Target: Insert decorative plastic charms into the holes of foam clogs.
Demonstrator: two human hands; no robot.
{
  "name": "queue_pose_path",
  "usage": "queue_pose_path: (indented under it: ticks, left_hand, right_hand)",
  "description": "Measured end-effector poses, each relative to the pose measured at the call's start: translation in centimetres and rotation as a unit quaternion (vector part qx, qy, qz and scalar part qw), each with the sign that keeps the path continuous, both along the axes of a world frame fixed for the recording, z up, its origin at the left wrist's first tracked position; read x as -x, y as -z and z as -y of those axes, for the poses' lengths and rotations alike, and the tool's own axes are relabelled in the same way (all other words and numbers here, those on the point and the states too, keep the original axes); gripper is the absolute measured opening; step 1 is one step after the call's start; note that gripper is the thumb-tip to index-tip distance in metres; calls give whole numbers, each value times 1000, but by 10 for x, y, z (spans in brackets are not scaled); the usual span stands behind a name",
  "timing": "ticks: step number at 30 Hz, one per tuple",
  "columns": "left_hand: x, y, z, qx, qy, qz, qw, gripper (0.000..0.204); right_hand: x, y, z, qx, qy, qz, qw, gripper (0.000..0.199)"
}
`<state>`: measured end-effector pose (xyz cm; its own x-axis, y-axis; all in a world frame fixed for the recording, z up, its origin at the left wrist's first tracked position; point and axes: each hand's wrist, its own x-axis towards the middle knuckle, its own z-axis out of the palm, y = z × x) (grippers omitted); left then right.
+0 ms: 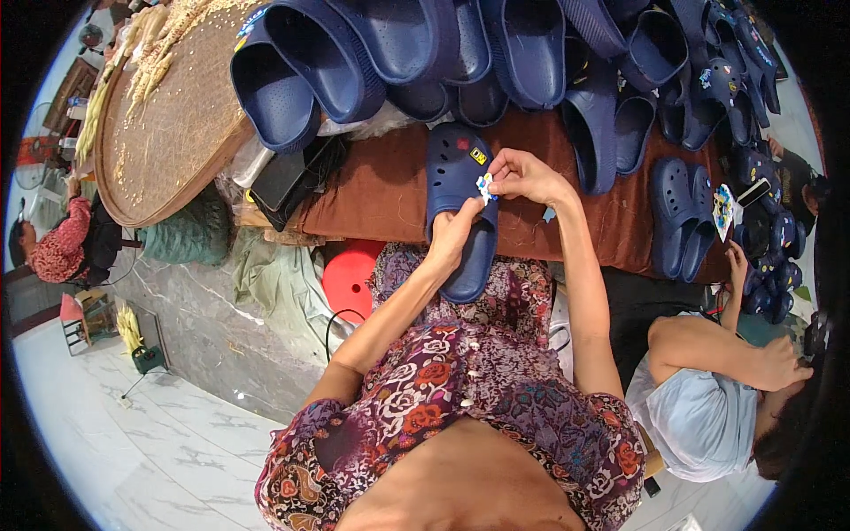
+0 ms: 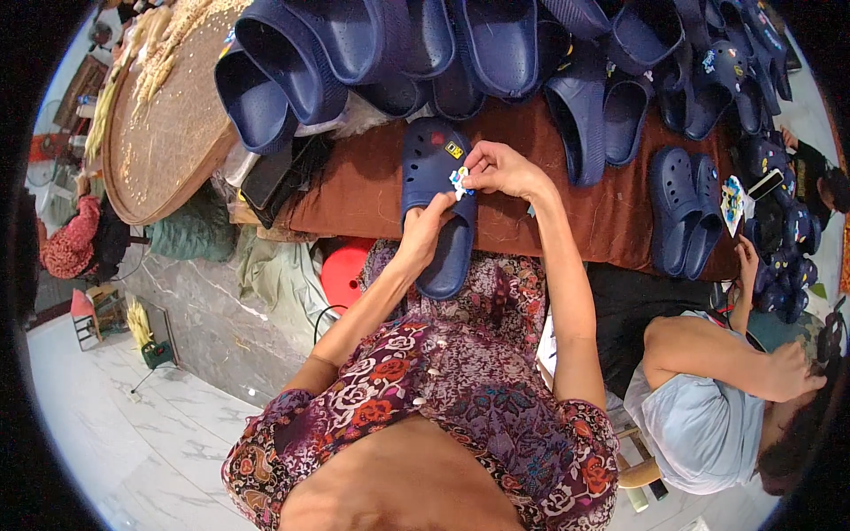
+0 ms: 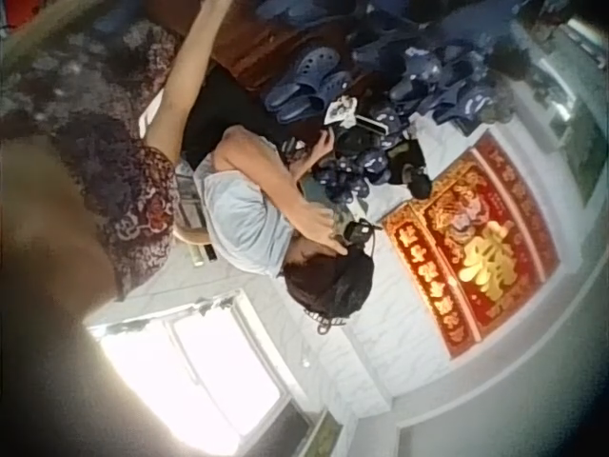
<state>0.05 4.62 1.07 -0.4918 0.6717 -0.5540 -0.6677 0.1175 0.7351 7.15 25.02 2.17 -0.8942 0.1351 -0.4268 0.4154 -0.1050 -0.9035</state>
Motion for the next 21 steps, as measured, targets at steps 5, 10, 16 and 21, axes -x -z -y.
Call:
queue_pose_path:
  ticks: [5,10,16,21]
  left_hand:
    - [0,-19,-17,22,-44,-60,997,35]
    - [2,-18,-17,36,-22,-78,996,38]
    - [8,-20,-14,76,5,-91,993,38]
    - [12,-20,-9,17,6,-77,997,42]
  right_hand:
    - [4,-3,5,-33,9,11,999,25]
    - [12,0,-9,-23,-27,24,999,26]
    - [22,-4,-9,-94,-76,62,991,28]
    - [24,-3,-6,-162,-87,40,982,26]
